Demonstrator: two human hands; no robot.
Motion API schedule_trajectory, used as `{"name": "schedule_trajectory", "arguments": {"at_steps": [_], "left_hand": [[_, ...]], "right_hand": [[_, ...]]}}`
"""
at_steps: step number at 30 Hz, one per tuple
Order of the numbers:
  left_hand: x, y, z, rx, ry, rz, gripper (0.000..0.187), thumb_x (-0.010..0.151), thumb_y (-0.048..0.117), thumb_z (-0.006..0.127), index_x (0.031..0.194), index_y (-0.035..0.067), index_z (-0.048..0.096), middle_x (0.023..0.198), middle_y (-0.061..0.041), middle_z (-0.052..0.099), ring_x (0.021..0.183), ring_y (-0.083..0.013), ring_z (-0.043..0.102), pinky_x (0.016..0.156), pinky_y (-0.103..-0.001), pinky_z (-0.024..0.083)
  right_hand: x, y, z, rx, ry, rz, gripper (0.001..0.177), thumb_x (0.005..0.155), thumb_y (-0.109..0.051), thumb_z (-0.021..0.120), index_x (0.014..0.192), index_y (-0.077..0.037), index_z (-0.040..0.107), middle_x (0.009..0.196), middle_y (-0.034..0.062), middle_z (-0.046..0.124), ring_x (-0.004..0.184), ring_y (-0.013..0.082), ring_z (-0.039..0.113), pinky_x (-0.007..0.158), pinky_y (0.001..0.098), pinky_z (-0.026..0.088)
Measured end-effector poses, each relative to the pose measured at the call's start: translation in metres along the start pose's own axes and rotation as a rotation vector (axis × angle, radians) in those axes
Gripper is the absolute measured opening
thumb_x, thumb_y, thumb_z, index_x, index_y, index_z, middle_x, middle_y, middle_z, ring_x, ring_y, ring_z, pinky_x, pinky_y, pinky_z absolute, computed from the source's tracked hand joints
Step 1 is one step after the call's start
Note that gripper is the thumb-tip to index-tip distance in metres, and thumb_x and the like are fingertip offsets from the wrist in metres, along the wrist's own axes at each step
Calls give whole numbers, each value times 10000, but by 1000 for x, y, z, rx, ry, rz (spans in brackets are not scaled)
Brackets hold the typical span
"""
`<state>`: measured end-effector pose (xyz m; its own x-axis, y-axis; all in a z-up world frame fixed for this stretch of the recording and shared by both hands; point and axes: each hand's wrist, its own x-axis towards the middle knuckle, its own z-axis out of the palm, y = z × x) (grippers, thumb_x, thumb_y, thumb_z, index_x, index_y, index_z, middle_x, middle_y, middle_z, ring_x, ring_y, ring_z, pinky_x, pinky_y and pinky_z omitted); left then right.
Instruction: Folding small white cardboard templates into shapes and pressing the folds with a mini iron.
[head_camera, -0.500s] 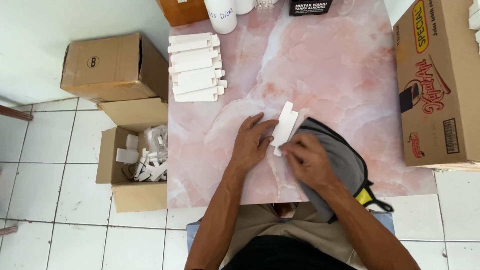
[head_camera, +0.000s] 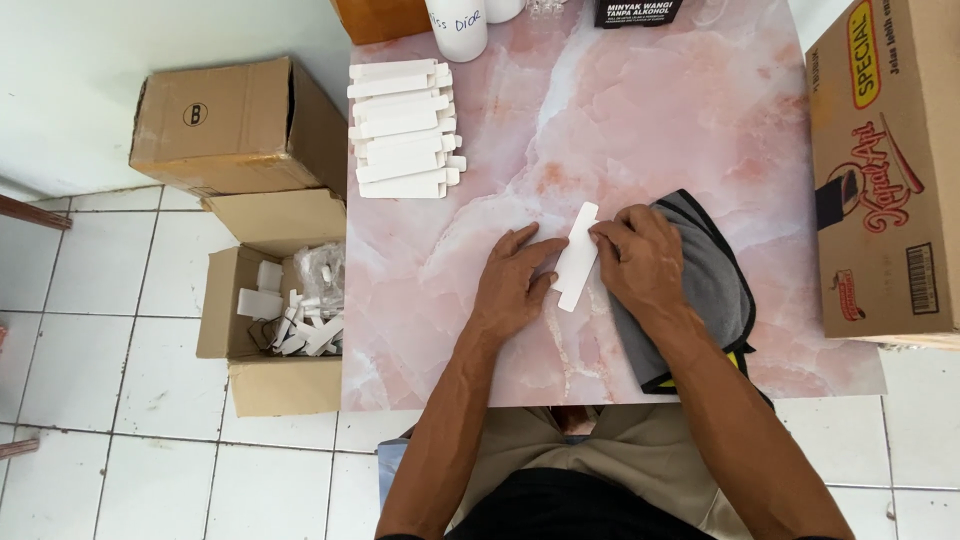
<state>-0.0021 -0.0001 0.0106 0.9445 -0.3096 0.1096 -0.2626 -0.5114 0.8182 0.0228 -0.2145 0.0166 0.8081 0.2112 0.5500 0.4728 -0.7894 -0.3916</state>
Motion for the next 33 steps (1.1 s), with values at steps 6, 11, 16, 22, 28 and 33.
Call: {"name": "schedule_trajectory", "arguments": {"at_steps": [6, 11, 16, 22, 28, 33], "left_hand": [[2, -6, 1, -22, -8, 22, 494, 919, 68, 679, 1397, 162, 597, 1389, -74, 643, 1469, -357, 392, 1274, -519, 123], [2, 3, -4, -3, 3, 9, 555, 911, 71, 687, 1444, 139, 548, 1471, -126, 565, 1495, -373, 334, 1273, -511, 126], [2, 2, -2, 2, -4, 5, 570, 917, 65, 682, 1462, 135, 528, 1500, -137, 532, 1510, -381, 299, 1272, -514, 120], [2, 0, -1, -7, -12, -14, 562, 927, 71, 674, 1465, 146, 529, 1503, -125, 532, 1515, -355, 312, 1280, -496, 105], [3, -8, 4, -7, -4, -8, 565, 929, 79, 679, 1466, 171, 527, 1507, -109, 529, 1517, -344, 311, 1284, -495, 112], [2, -12, 7, -16, 6, 24, 558, 943, 97, 672, 1475, 166, 520, 1515, -112, 522, 1520, -345, 306, 1285, -504, 110]], "right_hand": [[-7, -6, 6, 118, 9, -122, 66, 932, -84, 774, 986, -115, 795, 920, 85, 640, 829, 300, 647, 692, 380, 495], [1, -26, -5, 185, -83, -214, 74, 914, -45, 744, 902, -114, 765, 893, 95, 607, 762, 315, 607, 606, 392, 461], [3, -15, 6, 135, -55, -199, 38, 916, -77, 762, 895, -108, 754, 887, 97, 591, 736, 318, 598, 577, 402, 449], [14, -5, 14, 131, -14, -72, 92, 955, -42, 744, 901, -112, 770, 867, 65, 573, 736, 283, 590, 603, 357, 447], [22, 3, 25, 0, 33, -18, 58, 934, -61, 786, 902, -104, 762, 860, 64, 556, 741, 275, 588, 603, 366, 443], [20, 4, 35, -99, 139, 0, 67, 964, -45, 751, 929, -101, 760, 855, 60, 543, 734, 229, 577, 628, 310, 438]]}}
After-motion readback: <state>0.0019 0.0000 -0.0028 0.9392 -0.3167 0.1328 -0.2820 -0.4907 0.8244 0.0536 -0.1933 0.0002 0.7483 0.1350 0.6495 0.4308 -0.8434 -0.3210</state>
